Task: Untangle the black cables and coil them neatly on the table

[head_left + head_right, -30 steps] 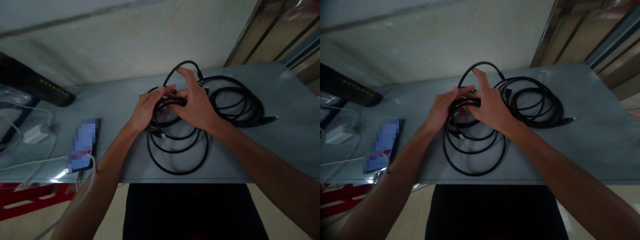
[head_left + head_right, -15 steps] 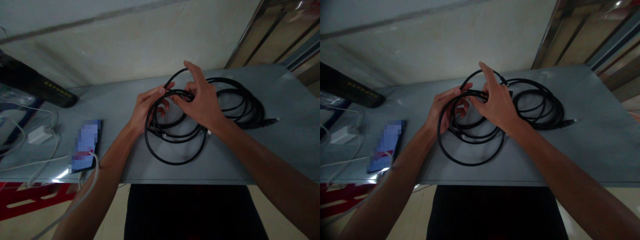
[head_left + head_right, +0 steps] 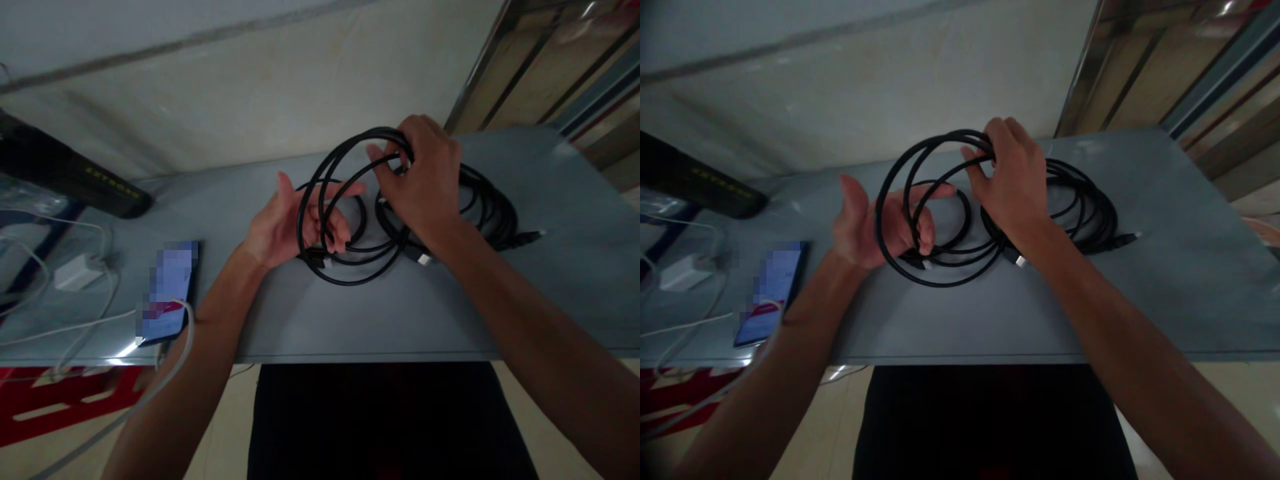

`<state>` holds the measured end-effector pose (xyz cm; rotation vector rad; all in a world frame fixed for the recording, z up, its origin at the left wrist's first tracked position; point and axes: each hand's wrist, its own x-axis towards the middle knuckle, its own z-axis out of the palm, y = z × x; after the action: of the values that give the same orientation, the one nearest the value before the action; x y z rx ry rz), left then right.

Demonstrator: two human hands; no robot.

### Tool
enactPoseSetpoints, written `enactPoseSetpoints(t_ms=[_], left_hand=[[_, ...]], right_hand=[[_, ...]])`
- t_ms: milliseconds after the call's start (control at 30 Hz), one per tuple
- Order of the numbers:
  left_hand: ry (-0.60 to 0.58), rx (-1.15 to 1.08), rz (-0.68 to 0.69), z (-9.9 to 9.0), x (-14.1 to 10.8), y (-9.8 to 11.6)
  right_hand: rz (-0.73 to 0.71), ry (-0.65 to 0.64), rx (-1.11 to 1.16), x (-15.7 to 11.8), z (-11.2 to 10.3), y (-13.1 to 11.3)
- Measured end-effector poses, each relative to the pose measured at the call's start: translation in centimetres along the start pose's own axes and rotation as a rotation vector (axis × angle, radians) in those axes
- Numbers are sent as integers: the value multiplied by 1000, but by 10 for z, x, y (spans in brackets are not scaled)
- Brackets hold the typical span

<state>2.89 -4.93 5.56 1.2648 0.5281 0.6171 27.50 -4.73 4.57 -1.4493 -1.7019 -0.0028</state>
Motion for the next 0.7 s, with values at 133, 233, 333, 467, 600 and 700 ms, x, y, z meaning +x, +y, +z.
enactPoseSetpoints(t_ms=[133, 233, 333, 467, 600, 700], left_hand=[[26, -50, -48, 2, -2, 1], [182, -148, -70, 2, 2, 0], [273, -238, -44, -1, 8, 0], [334, -283, 28, -5, 13, 1], [437, -197, 63, -8, 15, 0], [436, -203, 91, -8, 17, -2]], right_hand=[[-21, 5, -74, -1, -3, -2], [-75, -7, -106, 0, -1, 2], [-96, -2, -112, 2, 4, 10], [-15, -107, -1, 3, 10, 18], [-15, -32, 90, 4, 15, 18], [-20, 56, 138, 1, 12, 9]])
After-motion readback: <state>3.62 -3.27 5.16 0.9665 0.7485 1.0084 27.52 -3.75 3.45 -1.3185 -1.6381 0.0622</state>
